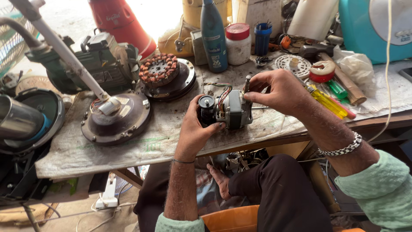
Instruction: The person disassembles a small motor, removes the end cap, and then reassembles it by fitting the cap back onto the shaft. They use a screwdriver to tighten a screw on the end cap to secure it in place.
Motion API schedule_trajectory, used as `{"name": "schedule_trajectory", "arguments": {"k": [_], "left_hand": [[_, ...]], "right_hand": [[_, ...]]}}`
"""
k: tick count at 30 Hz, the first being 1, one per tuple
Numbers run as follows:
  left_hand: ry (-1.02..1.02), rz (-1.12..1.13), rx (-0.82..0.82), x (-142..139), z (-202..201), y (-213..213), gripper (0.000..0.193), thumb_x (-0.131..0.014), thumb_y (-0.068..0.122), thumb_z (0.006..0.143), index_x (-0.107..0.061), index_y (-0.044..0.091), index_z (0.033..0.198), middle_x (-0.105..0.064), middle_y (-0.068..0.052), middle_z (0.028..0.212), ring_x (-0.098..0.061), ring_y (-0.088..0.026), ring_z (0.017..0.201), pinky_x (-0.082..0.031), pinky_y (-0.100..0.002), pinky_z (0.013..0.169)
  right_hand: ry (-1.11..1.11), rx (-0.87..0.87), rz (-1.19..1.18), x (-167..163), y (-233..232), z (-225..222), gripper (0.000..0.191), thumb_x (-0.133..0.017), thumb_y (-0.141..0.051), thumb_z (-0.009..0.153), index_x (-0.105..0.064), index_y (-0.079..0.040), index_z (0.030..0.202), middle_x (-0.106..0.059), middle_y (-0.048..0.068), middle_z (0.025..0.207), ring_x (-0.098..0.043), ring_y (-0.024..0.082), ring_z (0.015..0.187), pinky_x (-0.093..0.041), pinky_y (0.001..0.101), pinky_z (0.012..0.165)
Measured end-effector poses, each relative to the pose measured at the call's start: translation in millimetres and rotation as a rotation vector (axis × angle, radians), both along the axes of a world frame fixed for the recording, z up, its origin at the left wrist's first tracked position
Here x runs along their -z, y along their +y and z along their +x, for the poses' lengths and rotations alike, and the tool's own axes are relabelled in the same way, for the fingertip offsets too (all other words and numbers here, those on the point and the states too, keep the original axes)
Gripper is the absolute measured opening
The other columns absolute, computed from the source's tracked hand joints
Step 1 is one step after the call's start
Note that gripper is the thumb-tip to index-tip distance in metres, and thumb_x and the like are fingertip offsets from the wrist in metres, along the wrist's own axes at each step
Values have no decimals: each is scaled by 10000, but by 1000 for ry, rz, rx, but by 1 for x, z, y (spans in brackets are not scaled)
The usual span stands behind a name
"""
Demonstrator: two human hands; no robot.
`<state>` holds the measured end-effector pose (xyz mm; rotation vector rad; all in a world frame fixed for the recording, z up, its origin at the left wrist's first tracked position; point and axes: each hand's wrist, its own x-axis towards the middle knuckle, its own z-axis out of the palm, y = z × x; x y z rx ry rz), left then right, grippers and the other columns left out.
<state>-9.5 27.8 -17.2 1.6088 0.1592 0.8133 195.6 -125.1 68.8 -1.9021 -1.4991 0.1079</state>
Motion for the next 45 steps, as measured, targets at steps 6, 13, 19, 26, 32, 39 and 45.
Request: {"name": "schedule_trajectory", "arguments": {"k": [6,13,19,26,32,39,45], "left_hand": [[5,12,-10,-3,-1,-2,827,-866,18,719,-448,9,1432,-687,-92,1214,-677,-164,1148,-584,-317,1006],[30,8,-20,-4,0,-2,837,-858,8,721,-435,15,1443,-698,-96,1203,-687,-162,1132,-590,-317,994],[35,1,-25,-4,0,-2,854,-857,5,705,-431,20,1445,-695,-97,1203,-689,-168,1129,-585,-323,1001],[39,24,-37,-2,1,-1,903,-869,29,718,-404,12,1491,-696,-126,1243,-686,-199,1167,-577,-334,1029],[52,100,-143,7,8,3,1139,-901,81,686,-213,5,1590,-550,-208,1447,-580,-303,1347,-482,-392,1152],[43,534,-317,11,10,-6,1273,-882,178,675,-102,70,1676,-136,-262,1735,-176,-399,1612,-218,-535,1306],[-10,864,-564,6,6,-19,1249,-992,423,684,-217,123,1616,-181,-250,1666,-206,-431,1559,-240,-555,1285]], "right_hand": [[175,-72,-75,-6,0,12,373,-807,-270,846,-747,-43,1135,-805,125,973,-766,193,898,-633,359,823],[78,-63,-139,-9,-1,19,390,-819,-280,828,-773,-44,1135,-808,121,993,-764,190,905,-621,362,853],[-12,17,-158,-9,3,11,363,-825,-309,825,-799,-41,1068,-811,123,926,-765,187,858,-619,359,802],[-20,-85,-109,-14,-5,19,407,-802,-303,849,-748,-47,1161,-790,126,1032,-766,196,917,-625,353,840],[-112,479,-199,-30,-12,72,331,-727,-279,982,-757,-129,1275,-781,123,1172,-765,255,931,-630,410,890],[-446,667,-396,-24,8,87,542,-766,-406,917,-611,-295,1425,-642,168,1302,-632,349,1098,-503,499,940],[-417,718,-544,-24,17,85,523,-725,-380,985,-622,-305,1492,-687,166,1365,-679,344,1202,-540,493,1061]]}}
